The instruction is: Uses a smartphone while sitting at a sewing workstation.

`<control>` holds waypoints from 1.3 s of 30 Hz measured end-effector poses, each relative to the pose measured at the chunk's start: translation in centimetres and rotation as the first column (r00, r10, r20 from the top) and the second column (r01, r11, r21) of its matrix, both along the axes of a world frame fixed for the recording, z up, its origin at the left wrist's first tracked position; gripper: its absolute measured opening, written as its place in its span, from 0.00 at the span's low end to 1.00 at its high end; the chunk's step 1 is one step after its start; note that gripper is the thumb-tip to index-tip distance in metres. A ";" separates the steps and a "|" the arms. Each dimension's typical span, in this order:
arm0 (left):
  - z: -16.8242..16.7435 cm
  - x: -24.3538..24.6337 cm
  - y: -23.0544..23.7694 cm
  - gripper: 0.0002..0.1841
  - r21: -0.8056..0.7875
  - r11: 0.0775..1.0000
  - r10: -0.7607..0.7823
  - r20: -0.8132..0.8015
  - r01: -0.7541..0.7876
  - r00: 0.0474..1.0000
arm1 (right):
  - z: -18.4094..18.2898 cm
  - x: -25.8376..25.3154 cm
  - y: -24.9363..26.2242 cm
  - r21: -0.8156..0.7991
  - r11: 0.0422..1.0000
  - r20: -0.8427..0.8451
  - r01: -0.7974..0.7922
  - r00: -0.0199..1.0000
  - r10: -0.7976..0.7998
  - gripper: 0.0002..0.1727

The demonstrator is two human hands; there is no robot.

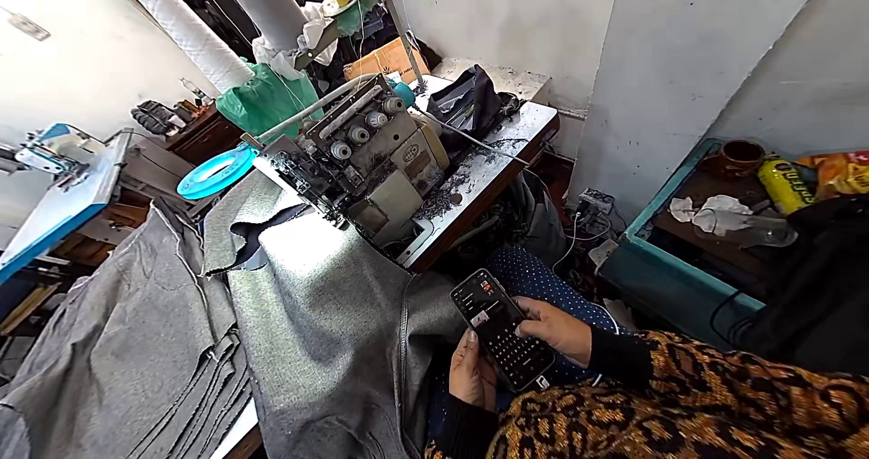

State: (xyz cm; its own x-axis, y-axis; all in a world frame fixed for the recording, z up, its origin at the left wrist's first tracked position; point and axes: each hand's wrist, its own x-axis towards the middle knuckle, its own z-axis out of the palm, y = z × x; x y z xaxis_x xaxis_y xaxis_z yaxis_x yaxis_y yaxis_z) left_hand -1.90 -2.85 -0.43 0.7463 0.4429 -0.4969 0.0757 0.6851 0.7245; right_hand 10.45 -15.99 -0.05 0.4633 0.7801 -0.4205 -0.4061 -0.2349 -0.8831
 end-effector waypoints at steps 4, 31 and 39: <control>0.2 0.1 0.0 0.20 0.001 1.000 -0.004 -0.007 0.004 1.000 | -0.3 0.0 -0.4 0.027 1.000 -0.021 -0.014 1.000 0.014 0.35; 0.1 0.1 -0.1 0.19 -0.008 1.000 -0.002 -0.015 0.001 1.000 | -0.8 -0.5 -0.7 0.051 0.999 -0.034 0.008 0.999 -0.006 0.43; 0.1 0.0 0.0 0.20 0.006 0.999 -0.033 0.002 0.033 0.999 | -1.0 -1.1 -0.2 -0.038 0.999 0.106 -0.010 0.994 0.014 0.52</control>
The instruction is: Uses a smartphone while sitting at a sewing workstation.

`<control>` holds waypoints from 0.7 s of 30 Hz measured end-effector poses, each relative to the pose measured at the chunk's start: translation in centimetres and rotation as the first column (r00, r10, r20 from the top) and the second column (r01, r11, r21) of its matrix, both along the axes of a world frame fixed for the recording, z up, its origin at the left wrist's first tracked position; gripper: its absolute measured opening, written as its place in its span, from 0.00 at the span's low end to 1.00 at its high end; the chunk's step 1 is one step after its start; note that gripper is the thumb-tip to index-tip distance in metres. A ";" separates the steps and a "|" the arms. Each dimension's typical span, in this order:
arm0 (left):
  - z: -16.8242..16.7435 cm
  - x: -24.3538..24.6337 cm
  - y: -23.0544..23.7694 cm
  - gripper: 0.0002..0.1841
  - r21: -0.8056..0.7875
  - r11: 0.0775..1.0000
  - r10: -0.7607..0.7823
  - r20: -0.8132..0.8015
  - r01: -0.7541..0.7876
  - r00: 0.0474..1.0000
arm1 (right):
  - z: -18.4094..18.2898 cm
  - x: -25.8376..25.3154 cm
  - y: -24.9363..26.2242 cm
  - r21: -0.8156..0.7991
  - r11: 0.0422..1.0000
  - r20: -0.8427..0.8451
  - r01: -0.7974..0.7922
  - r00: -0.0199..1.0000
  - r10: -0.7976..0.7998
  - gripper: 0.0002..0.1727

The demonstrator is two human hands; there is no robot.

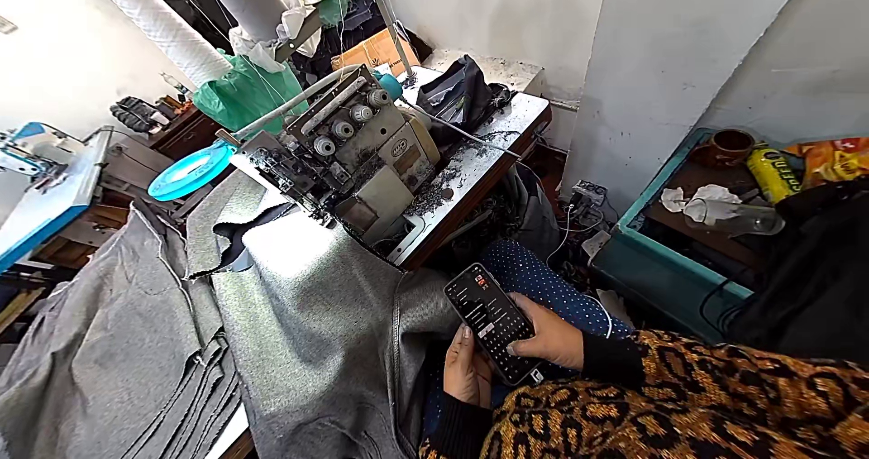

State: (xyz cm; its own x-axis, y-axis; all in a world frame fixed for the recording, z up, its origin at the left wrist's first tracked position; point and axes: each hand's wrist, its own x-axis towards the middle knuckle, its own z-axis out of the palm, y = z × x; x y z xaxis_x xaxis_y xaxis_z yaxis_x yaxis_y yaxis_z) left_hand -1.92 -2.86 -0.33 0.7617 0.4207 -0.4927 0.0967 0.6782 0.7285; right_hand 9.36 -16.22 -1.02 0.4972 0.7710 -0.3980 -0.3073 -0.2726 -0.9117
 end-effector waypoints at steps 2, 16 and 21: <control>0.0 0.0 0.0 0.20 0.003 1.000 -0.006 0.003 0.006 1.000 | 0.1 -0.1 0.1 -0.038 0.999 0.039 0.003 0.999 -0.001 0.54; -0.1 0.1 -0.1 0.19 0.004 1.000 -0.026 0.029 0.025 0.999 | 0.2 -0.1 0.3 -0.123 0.992 0.148 0.010 0.989 0.008 0.53; -0.2 0.1 0.1 0.20 -0.019 1.000 0.005 -0.008 -0.005 1.000 | -0.4 0.3 -0.3 0.049 0.998 -0.090 0.045 0.995 -0.041 0.37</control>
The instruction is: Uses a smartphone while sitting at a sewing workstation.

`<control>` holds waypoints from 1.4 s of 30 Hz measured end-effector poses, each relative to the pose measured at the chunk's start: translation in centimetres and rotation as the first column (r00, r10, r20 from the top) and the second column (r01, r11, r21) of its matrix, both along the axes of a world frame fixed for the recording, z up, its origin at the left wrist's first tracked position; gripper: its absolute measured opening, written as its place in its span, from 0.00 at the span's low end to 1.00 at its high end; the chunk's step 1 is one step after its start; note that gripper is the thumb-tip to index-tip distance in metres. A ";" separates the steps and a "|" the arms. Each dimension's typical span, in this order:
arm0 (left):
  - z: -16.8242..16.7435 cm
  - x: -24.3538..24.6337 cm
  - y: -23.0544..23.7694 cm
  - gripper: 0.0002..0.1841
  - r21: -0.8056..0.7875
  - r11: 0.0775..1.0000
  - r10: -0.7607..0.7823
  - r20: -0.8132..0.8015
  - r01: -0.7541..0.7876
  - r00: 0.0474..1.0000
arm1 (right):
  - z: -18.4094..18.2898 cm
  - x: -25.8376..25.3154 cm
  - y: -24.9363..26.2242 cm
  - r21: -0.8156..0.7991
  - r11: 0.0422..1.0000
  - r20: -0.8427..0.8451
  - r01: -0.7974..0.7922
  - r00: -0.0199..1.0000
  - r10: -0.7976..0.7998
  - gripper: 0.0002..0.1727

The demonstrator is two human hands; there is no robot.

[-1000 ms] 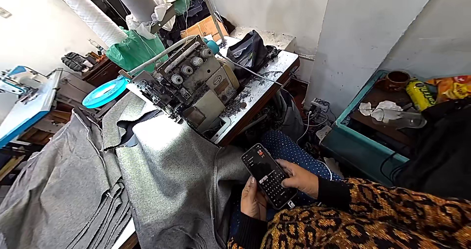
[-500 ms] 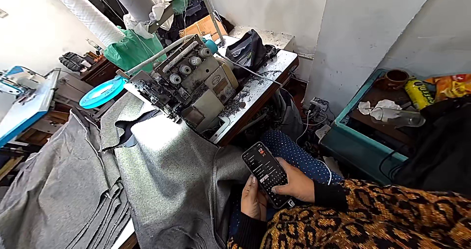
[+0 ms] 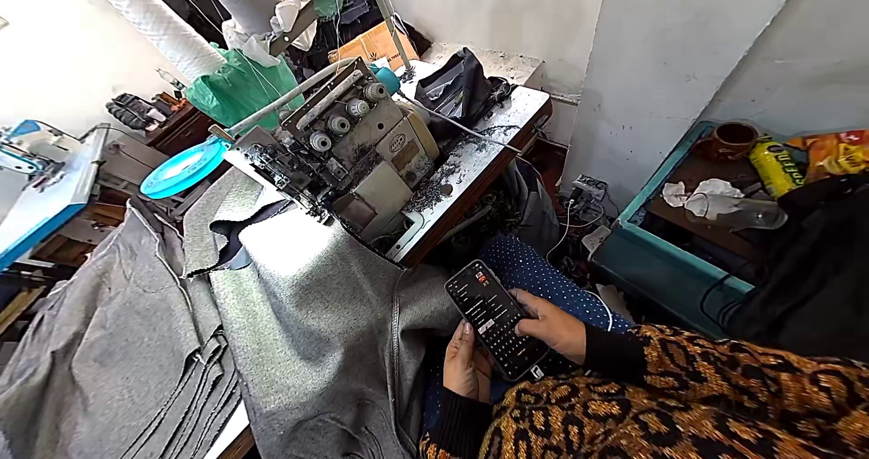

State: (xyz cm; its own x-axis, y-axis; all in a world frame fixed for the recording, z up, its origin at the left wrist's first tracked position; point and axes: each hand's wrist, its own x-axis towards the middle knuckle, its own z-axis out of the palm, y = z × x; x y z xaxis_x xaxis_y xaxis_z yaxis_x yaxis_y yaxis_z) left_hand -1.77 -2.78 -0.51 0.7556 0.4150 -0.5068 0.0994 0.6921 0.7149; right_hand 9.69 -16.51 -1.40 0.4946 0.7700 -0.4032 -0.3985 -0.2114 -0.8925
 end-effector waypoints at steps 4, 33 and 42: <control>0.1 0.0 0.1 0.20 0.015 1.000 0.002 -0.008 -0.002 1.000 | -0.4 0.3 -0.7 0.062 0.998 -0.070 0.005 0.998 -0.001 0.30; 0.4 0.0 0.1 0.19 0.024 1.000 0.012 -0.008 -0.012 1.000 | -0.4 0.2 -0.8 0.094 0.996 -0.121 0.006 0.993 0.005 0.31; 0.3 0.0 0.1 0.19 0.019 1.000 0.012 -0.018 -0.012 1.000 | -0.5 0.1 -0.8 0.113 0.993 -0.149 0.042 0.989 -0.025 0.25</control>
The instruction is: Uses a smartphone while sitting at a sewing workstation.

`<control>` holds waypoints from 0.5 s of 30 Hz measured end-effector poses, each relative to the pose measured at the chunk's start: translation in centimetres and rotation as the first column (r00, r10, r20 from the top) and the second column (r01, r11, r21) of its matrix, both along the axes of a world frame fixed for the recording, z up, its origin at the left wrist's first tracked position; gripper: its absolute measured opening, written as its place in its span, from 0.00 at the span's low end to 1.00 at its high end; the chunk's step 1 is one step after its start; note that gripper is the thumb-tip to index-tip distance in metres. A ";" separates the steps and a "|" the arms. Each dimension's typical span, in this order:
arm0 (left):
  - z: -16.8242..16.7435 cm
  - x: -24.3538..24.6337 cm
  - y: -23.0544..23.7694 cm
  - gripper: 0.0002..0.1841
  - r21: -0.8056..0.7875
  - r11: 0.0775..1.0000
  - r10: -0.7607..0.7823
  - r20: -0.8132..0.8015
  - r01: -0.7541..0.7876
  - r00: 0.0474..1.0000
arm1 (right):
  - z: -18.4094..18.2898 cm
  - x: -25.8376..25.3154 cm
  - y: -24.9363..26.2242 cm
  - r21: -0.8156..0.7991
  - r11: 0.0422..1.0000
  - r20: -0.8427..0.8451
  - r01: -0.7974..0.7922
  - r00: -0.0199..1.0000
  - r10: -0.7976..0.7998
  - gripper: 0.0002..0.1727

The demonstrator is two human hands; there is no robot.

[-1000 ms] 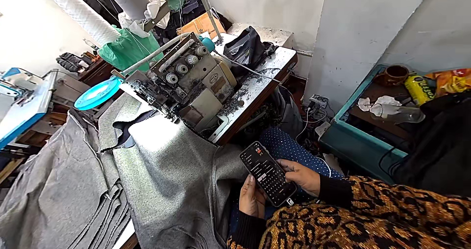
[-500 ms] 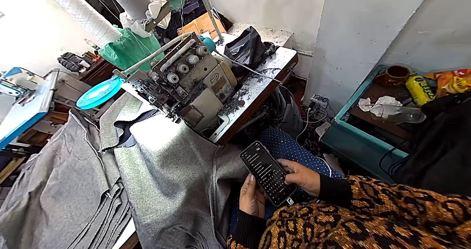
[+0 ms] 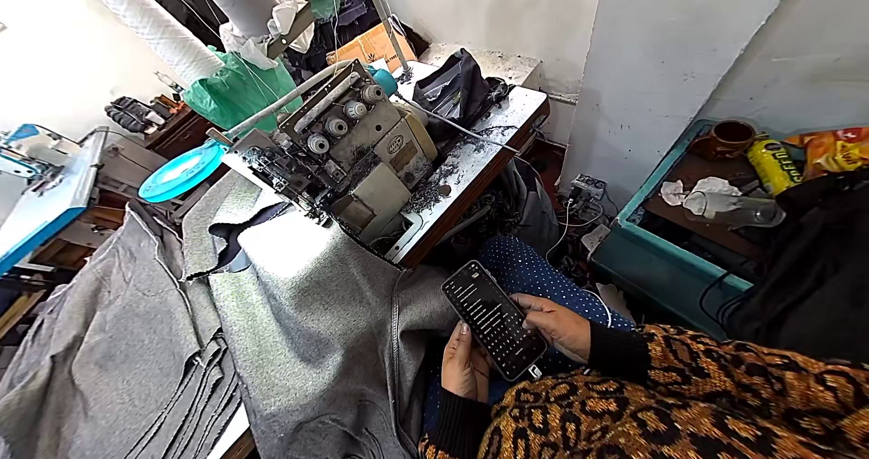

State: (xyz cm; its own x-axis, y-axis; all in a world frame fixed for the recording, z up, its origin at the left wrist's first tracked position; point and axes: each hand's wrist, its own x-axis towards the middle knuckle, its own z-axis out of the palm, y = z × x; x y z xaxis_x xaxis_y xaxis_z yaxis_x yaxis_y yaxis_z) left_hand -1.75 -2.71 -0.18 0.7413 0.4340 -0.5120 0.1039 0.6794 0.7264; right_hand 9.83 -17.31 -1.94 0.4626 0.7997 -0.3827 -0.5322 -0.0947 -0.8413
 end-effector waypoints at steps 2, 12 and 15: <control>0.0 0.0 0.0 0.19 0.000 1.000 -0.001 0.003 0.001 1.000 | 0.0 0.0 0.0 0.003 1.000 -0.006 0.018 1.000 -0.018 0.25; -0.1 0.0 -0.1 0.19 0.005 1.000 0.006 0.002 -0.006 1.000 | 0.1 -0.1 0.0 0.002 1.000 -0.011 0.029 1.000 -0.029 0.25; -0.1 0.0 -0.1 0.19 0.003 1.000 0.006 -0.003 -0.006 1.000 | 0.0 -0.2 0.0 0.008 0.999 -0.013 0.034 0.999 -0.033 0.24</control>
State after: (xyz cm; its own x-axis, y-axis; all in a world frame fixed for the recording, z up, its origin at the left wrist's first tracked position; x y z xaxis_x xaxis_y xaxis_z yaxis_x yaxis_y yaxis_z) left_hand -1.73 -2.80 -0.25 0.7371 0.4401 -0.5128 0.1016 0.6781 0.7279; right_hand 9.67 -17.27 -1.94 0.4842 0.7871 -0.3822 -0.5460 -0.0695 -0.8349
